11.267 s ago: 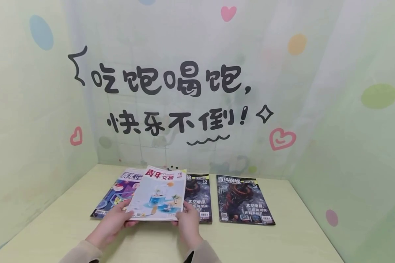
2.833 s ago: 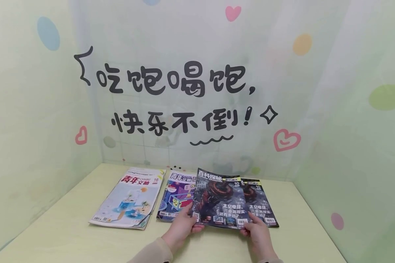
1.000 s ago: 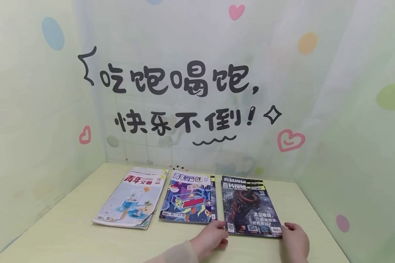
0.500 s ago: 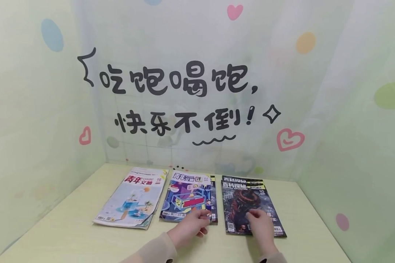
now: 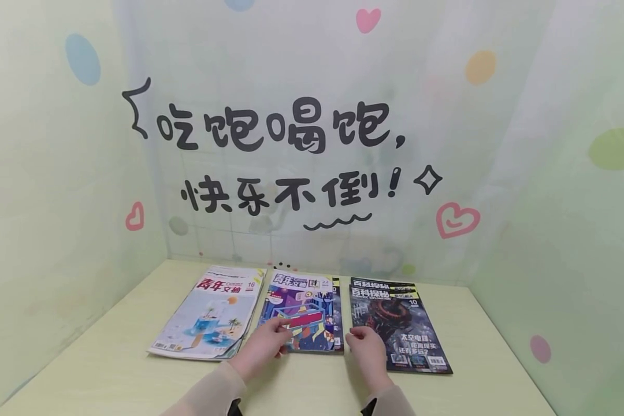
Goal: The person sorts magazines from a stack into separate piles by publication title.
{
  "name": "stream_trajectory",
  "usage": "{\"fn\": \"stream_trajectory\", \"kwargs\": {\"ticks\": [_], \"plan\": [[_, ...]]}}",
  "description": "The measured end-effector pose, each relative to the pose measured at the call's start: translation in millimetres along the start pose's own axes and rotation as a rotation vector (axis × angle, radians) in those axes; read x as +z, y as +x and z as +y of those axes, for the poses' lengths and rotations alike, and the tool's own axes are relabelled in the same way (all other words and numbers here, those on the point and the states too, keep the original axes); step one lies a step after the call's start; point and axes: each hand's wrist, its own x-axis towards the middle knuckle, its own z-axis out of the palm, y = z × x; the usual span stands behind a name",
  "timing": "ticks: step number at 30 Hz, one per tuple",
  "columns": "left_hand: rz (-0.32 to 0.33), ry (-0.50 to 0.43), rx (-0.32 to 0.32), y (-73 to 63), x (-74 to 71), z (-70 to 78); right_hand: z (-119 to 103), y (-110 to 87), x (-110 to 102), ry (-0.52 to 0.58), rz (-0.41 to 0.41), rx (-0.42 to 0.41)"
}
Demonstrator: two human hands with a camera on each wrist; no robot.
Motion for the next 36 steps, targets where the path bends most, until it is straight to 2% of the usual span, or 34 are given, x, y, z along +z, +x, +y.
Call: {"fn": "stream_trajectory", "kwargs": {"ticks": [5,11,14,19,22,29,36], "plan": [[0.149,0.163,-0.013,1.6,-16.6,-6.8,-2,-0.4,14,-0.004,0.004,-0.051],[0.269,0.233,-0.014,-0.4,-21.9,-16.4,-2,-0.6,31,0.003,0.003,-0.027],[0.309,0.244,-0.026,-2.1,-21.6,-22.3,-3,-2.0,36,-0.008,0.007,-0.004],[0.320,0.219,-0.061,-4.5,-22.6,-29.5,-4,-5.2,43,0.035,0.017,0.054],[0.316,0.235,-0.064,-4.8,-23.4,-33.3,-4,-8.0,46,0.066,0.030,0.076],[0.342,0.313,-0.034,-6.1,-21.6,-39.2,-2,-16.8,52,0.171,0.060,0.046],[0.349,0.309,-0.024,-5.5,-20.3,-37.3,-1,-17.7,52,0.216,0.077,0.055]]}}
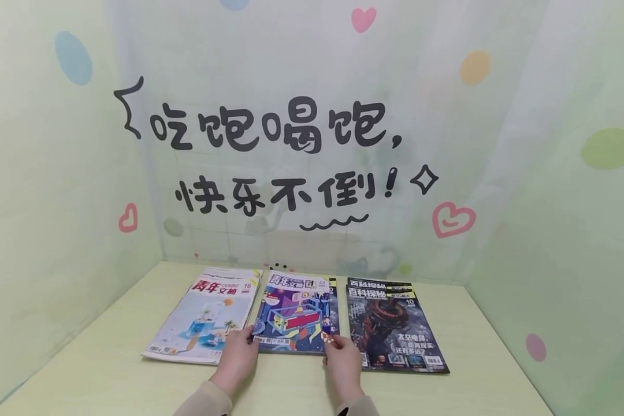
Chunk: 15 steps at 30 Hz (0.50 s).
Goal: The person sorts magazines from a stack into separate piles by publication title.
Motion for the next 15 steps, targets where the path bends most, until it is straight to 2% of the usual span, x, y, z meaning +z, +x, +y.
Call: {"fn": "stream_trajectory", "kwargs": {"ticks": [8,15], "plan": [[-0.010,-0.006,-0.017,1.2,-2.9,0.4,-3.3,-0.9,1.7,0.031,0.011,0.026],[-0.030,-0.056,-0.055,1.8,-3.0,0.1,-3.4,-2.4,2.2,0.051,0.016,0.044]]}}
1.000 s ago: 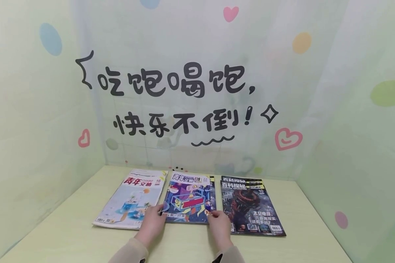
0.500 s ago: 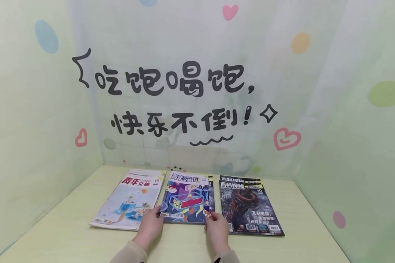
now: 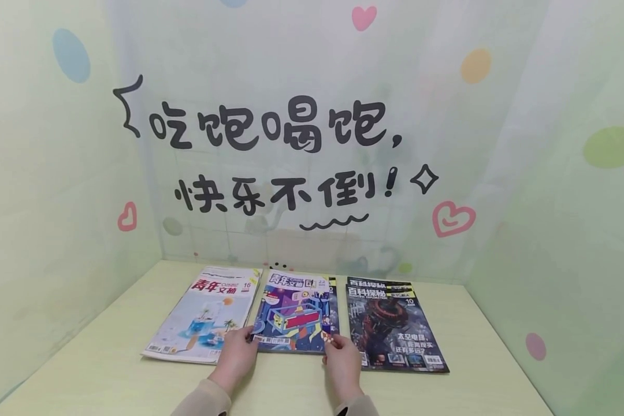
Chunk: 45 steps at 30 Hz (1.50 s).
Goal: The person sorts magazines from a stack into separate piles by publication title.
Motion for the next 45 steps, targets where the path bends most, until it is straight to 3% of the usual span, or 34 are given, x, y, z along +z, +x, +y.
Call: {"fn": "stream_trajectory", "kwargs": {"ticks": [12,20,26,32,38,45], "plan": [[-0.042,-0.025,-0.022,3.4,-4.9,-0.1,2,0.2,0,0.025,0.012,0.015],[-0.044,-0.063,-0.099,-0.7,-7.2,8.2,4,0.6,1,0.041,0.024,0.033],[-0.103,-0.228,-0.182,-5.9,-4.5,10.0,3,-2.0,0,0.044,0.020,0.027],[-0.141,-0.285,-0.134,-5.2,-1.3,4.2,4,-2.8,-2,0.045,0.012,0.018],[-0.147,-0.549,-0.176,-3.9,-0.5,1.8,1,-3.3,-1,0.017,0.010,0.029],[-0.206,-0.725,-0.228,-0.3,-2.8,-2.3,-1,-4.4,-1,0.042,-0.014,0.031]]}}
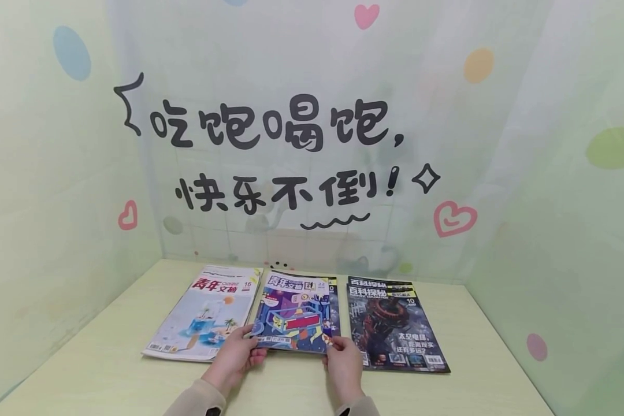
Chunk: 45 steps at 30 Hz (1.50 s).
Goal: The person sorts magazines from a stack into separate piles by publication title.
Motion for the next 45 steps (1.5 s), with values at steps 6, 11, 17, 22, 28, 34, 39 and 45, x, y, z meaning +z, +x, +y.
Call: {"fn": "stream_trajectory", "kwargs": {"ticks": [6,11,17,22,28,34,39,45], "plan": [[-0.008,0.004,-0.026,-2.4,0.6,0.8,3,1.5,-1,0.040,0.014,-0.033],[-0.002,0.017,-0.028,-6.8,2.0,0.4,2,1.4,-2,-0.004,0.040,-0.009],[-0.023,-0.002,-0.037,-9.2,0.2,-0.9,1,0.5,-3,-0.050,0.054,0.003],[-0.016,0.016,-0.028,-9.9,-0.1,-2.0,2,0.9,-3,-0.024,0.060,-0.012],[0.007,0.075,-0.017,-12.4,1.8,-2.3,0,-2.5,-4,0.106,0.038,0.041],[0.016,0.090,-0.011,-12.7,2.8,-3.7,2,-3.3,-5,0.199,-0.022,0.091],[0.032,0.131,-0.006,-13.9,4.5,-3.7,5,-2.5,-5,0.133,-0.055,0.069],[-0.005,0.164,0.011,-13.5,5.0,-3.4,6,-1.1,-6,0.092,-0.102,0.056]]}}
